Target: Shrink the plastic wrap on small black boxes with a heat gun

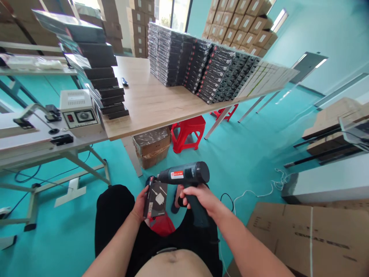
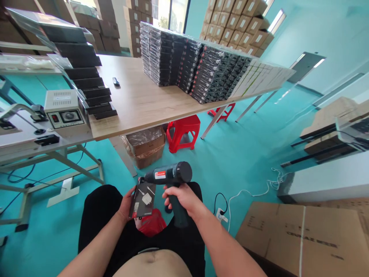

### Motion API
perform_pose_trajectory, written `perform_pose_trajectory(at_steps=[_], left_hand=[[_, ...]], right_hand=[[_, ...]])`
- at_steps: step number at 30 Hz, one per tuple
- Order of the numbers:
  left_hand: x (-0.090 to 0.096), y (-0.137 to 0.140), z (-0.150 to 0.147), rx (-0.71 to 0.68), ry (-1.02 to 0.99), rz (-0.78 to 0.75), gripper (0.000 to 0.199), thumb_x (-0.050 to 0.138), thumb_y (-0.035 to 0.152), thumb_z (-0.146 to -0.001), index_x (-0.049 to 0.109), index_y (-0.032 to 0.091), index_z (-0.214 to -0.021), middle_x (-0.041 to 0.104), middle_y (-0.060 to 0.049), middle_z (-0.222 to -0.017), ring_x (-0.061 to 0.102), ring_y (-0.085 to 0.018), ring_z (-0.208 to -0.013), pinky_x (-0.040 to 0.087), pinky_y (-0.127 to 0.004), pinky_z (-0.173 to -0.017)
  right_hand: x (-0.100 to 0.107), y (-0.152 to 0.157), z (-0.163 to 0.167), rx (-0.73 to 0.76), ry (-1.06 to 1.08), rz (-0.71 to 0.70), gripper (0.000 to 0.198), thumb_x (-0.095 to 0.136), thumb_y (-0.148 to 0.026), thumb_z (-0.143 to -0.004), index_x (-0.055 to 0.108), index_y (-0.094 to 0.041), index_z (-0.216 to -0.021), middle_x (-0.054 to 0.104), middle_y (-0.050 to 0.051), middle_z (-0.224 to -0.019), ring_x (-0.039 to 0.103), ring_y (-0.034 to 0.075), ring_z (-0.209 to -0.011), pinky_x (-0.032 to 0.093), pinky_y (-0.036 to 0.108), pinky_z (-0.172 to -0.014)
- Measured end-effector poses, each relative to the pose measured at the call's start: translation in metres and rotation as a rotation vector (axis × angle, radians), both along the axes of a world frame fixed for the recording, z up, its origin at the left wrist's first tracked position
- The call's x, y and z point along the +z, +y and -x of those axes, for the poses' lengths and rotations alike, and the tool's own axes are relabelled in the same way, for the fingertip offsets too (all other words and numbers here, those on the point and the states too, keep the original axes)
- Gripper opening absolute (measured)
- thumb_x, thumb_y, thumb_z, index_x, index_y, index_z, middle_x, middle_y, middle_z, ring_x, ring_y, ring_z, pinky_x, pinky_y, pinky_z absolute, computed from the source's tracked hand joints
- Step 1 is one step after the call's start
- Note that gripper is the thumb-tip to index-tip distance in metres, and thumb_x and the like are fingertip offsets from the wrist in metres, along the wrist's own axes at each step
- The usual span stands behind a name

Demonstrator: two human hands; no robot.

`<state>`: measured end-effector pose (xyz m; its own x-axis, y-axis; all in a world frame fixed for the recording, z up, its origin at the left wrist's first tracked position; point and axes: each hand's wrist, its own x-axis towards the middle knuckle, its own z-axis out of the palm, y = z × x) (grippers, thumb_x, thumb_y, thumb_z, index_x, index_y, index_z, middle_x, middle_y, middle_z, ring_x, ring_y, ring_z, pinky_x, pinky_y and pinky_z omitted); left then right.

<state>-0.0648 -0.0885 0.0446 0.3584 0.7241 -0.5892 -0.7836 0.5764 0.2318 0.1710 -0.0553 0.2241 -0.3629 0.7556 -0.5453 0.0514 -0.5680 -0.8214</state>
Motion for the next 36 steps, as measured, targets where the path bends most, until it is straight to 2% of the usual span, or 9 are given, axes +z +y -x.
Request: perform_pose_trajectory(at_steps=[5, 11, 16, 18, 22, 24, 29, 34, 36], left_hand=[[-0.001, -0.001, 0.001, 0.019, -0.005, -0.008, 0.047, 0.058, 0.046, -0.082, 0.064, 0.007, -0.108, 0.073, -0.019, -0.091, 0.070, -0.034, -0.086, 0.053, -0.048, -0.082], [-0.003, 0.002, -0.001, 0.022, 0.012, 0.009, 0.042, 0.057, 0.045, -0.083, 0.065, 0.008, -0.103, 0.074, -0.017, -0.089, 0.071, -0.032, -0.083, 0.054, -0.047, -0.082], [-0.002, 0.001, 0.002, 0.028, 0.020, -0.010, 0.043, 0.056, 0.045, -0.084, 0.066, 0.007, -0.099, 0.074, -0.018, -0.088, 0.071, -0.033, -0.084, 0.053, -0.048, -0.083], [-0.001, 0.000, 0.003, 0.034, 0.013, -0.017, 0.043, 0.056, 0.046, -0.084, 0.067, 0.007, -0.098, 0.074, -0.017, -0.087, 0.070, -0.033, -0.085, 0.053, -0.048, -0.084], [-0.001, 0.000, 0.002, 0.070, -0.024, -0.031, 0.040, 0.056, 0.045, -0.083, 0.067, 0.009, -0.098, 0.074, -0.015, -0.086, 0.069, -0.034, -0.090, 0.053, -0.048, -0.084], [-0.002, 0.001, 0.001, 0.076, -0.033, -0.027, 0.040, 0.056, 0.045, -0.083, 0.066, 0.010, -0.101, 0.074, -0.014, -0.088, 0.069, -0.033, -0.093, 0.052, -0.048, -0.085], [-0.004, 0.002, 0.003, 0.038, 0.002, -0.023, 0.042, 0.056, 0.046, -0.083, 0.067, 0.008, -0.097, 0.074, -0.017, -0.087, 0.069, -0.035, -0.090, 0.052, -0.049, -0.085], [-0.005, 0.002, 0.004, 0.078, 0.007, -0.006, 0.042, 0.054, 0.046, -0.084, 0.066, 0.011, -0.103, 0.074, -0.014, -0.089, 0.070, -0.033, -0.089, 0.054, -0.048, -0.083], [-0.004, 0.001, 0.004, 0.100, -0.004, -0.008, 0.041, 0.055, 0.045, -0.084, 0.066, 0.011, -0.104, 0.074, -0.014, -0.088, 0.070, -0.033, -0.089, 0.054, -0.047, -0.081]], right_hand=[[-0.009, 0.015, -0.018, -0.089, -0.054, -0.008, 0.022, 0.065, -0.025, -0.071, 0.065, -0.012, -0.088, 0.069, 0.006, -0.074, 0.063, 0.014, -0.058, 0.050, 0.022, -0.046], [-0.011, 0.005, -0.015, -0.002, 0.045, 0.032, 0.026, 0.064, -0.025, -0.072, 0.065, -0.011, -0.093, 0.071, 0.008, -0.080, 0.064, 0.015, -0.059, 0.050, 0.023, -0.047], [-0.012, 0.008, -0.023, -0.004, -0.063, -0.003, 0.026, 0.064, -0.026, -0.071, 0.066, -0.011, -0.092, 0.069, 0.006, -0.076, 0.063, 0.014, -0.059, 0.049, 0.023, -0.048], [-0.011, 0.006, -0.034, 0.074, -0.102, 0.001, 0.027, 0.065, -0.026, -0.070, 0.067, -0.011, -0.092, 0.070, 0.006, -0.075, 0.062, 0.013, -0.057, 0.049, 0.023, -0.048], [-0.009, -0.007, -0.053, 0.386, -0.124, 0.133, 0.030, 0.069, -0.025, -0.065, 0.067, -0.011, -0.091, 0.069, 0.004, -0.069, 0.061, 0.014, -0.052, 0.048, 0.024, -0.047], [-0.011, -0.014, -0.054, 0.444, -0.117, 0.161, 0.030, 0.070, -0.023, -0.063, 0.067, -0.011, -0.090, 0.068, 0.004, -0.068, 0.062, 0.015, -0.052, 0.047, 0.024, -0.046], [-0.015, -0.015, -0.045, 0.183, -0.110, 0.022, 0.026, 0.064, -0.025, -0.069, 0.067, -0.011, -0.091, 0.067, 0.003, -0.073, 0.061, 0.012, -0.055, 0.047, 0.023, -0.048], [-0.011, -0.022, -0.049, 0.358, -0.101, 0.099, 0.026, 0.067, -0.022, -0.065, 0.067, -0.010, -0.088, 0.067, 0.004, -0.067, 0.061, 0.014, -0.052, 0.046, 0.024, -0.046], [-0.012, -0.026, -0.052, 0.341, -0.097, 0.101, 0.027, 0.067, -0.022, -0.065, 0.067, -0.010, -0.089, 0.067, 0.004, -0.067, 0.061, 0.014, -0.052, 0.047, 0.024, -0.046]])
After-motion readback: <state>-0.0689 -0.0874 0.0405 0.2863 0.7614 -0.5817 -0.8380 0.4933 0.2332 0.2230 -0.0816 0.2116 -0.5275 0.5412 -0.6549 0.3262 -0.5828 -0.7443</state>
